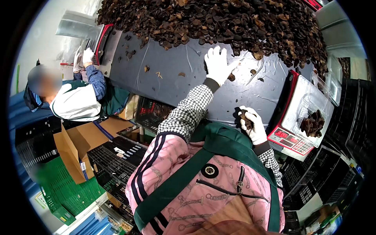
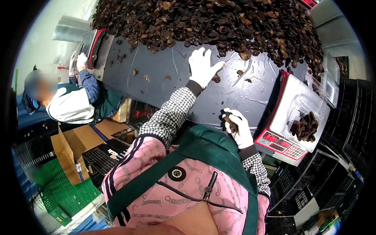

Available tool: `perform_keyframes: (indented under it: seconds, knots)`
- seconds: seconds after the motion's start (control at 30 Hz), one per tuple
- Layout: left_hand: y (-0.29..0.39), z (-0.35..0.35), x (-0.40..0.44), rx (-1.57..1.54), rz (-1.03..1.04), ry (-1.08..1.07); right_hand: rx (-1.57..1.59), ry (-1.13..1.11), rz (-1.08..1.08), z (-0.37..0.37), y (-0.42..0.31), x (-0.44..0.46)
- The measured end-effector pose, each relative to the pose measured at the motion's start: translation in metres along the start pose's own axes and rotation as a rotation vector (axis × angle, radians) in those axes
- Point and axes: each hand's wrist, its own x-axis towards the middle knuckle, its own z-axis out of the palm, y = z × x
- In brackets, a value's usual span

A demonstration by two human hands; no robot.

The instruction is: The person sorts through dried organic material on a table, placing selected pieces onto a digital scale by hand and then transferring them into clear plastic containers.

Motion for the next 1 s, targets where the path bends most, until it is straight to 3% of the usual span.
perform_keyframes:
  seconds: [0.2, 0.3, 0.33, 0.4, 0.43, 0.8, 0.87, 0.97, 1.0]
  knots:
    - [0.028, -0.001, -0.047, 0.052, 0.219, -0.016, 0.013, -0.004, -0.012, 0.0, -0.002, 0.0]
    - [0.024, -0.005, -0.039, 0.185, 0.256, 0.085, 0.01, -0.075, 0.011, 0.004, -0.002, 0.004]
    - [0.027, -0.012, -0.032, 0.154, 0.202, -0.027, 0.009, -0.086, 0.008, 0.0, -0.005, -0.001]
    - [0.033, -0.017, -0.017, 0.194, 0.155, -0.028, -0.033, -0.03, -0.01, 0.015, -0.01, -0.012]
    - [0.02, 0.002, -0.014, 0.231, 0.22, 0.107, -0.057, -0.045, 0.016, 0.013, -0.011, -0.013]
    - [-0.006, 0.006, 0.0, 0.167, 0.402, 0.034, -0.139, -0.016, -0.241, 0.01, -0.019, -0.087]
    - [0.002, 0.001, -0.01, 0.196, 0.408, 0.069, -0.113, 0.037, -0.31, 0.001, -0.026, -0.108]
    - [-0.013, 0.01, 0.005, 0.095, 0.239, -0.049, -0.129, 0.157, -0.427, -0.011, -0.038, -0.137]
    - [-0.019, 0.018, 0.011, -0.021, 0.226, 0.09, -0.123, 0.197, -0.455, -0.014, -0.044, -0.147]
